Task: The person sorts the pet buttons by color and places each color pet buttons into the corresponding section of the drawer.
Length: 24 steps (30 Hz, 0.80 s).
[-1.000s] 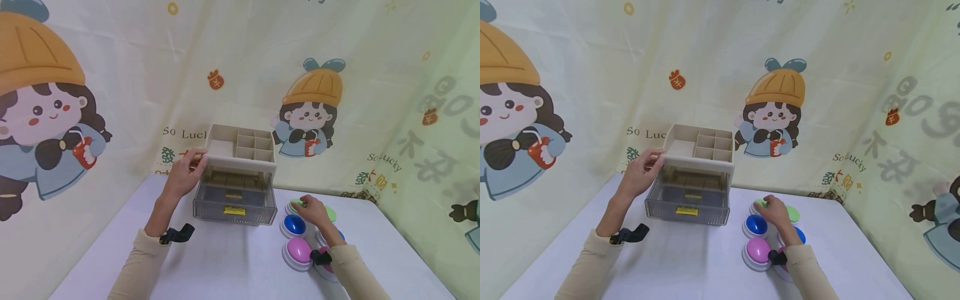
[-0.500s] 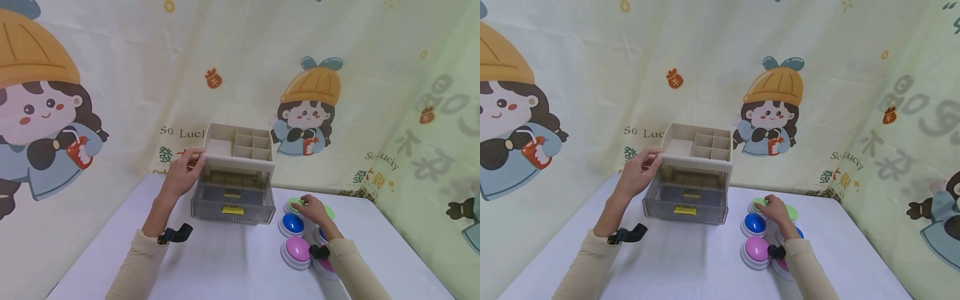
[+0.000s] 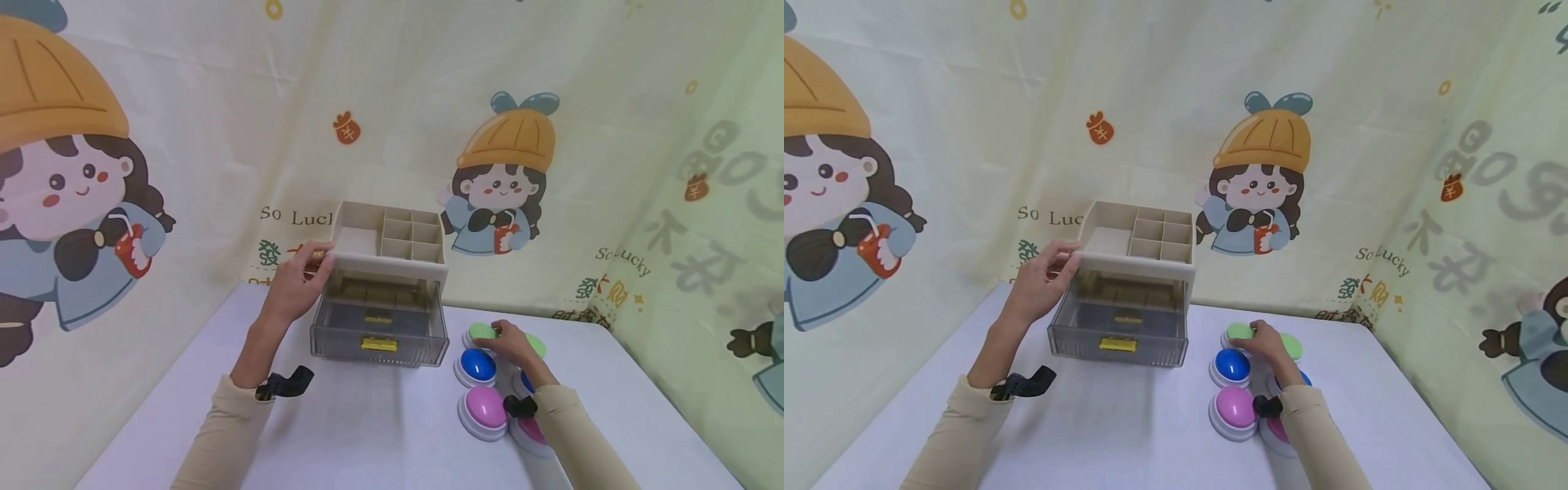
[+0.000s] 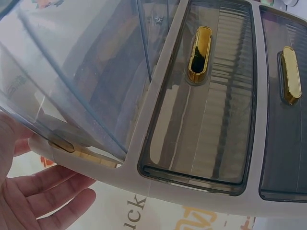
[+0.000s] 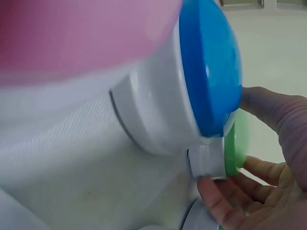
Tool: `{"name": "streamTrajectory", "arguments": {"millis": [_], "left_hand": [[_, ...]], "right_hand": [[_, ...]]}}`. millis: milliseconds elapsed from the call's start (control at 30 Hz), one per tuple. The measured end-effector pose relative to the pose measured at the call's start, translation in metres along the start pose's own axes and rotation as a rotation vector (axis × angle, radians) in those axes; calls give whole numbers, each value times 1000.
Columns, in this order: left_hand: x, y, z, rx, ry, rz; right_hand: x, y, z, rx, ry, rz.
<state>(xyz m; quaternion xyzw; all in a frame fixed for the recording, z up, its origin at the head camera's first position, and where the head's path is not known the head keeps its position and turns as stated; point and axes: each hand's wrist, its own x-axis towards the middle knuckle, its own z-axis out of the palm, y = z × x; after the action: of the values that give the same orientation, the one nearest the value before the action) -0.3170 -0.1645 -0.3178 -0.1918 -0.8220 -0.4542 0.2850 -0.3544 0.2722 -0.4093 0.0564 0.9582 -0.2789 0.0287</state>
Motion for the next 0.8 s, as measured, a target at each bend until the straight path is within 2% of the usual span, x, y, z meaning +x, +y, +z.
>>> {"name": "streamTrajectory", "arguments": {"millis": [233, 500, 633, 800], "left_hand": [[1, 0, -1, 1, 9, 6], [1, 0, 0, -2, 4, 17], [0, -1, 1, -5, 0, 7], [-2, -2, 1, -1, -6, -2]], "right_hand": [[5, 5, 0, 19, -13, -2], [6, 14, 0, 9, 30, -36], [6, 17, 1, 41, 42, -21], [7, 21, 2, 134, 54, -14]]}}
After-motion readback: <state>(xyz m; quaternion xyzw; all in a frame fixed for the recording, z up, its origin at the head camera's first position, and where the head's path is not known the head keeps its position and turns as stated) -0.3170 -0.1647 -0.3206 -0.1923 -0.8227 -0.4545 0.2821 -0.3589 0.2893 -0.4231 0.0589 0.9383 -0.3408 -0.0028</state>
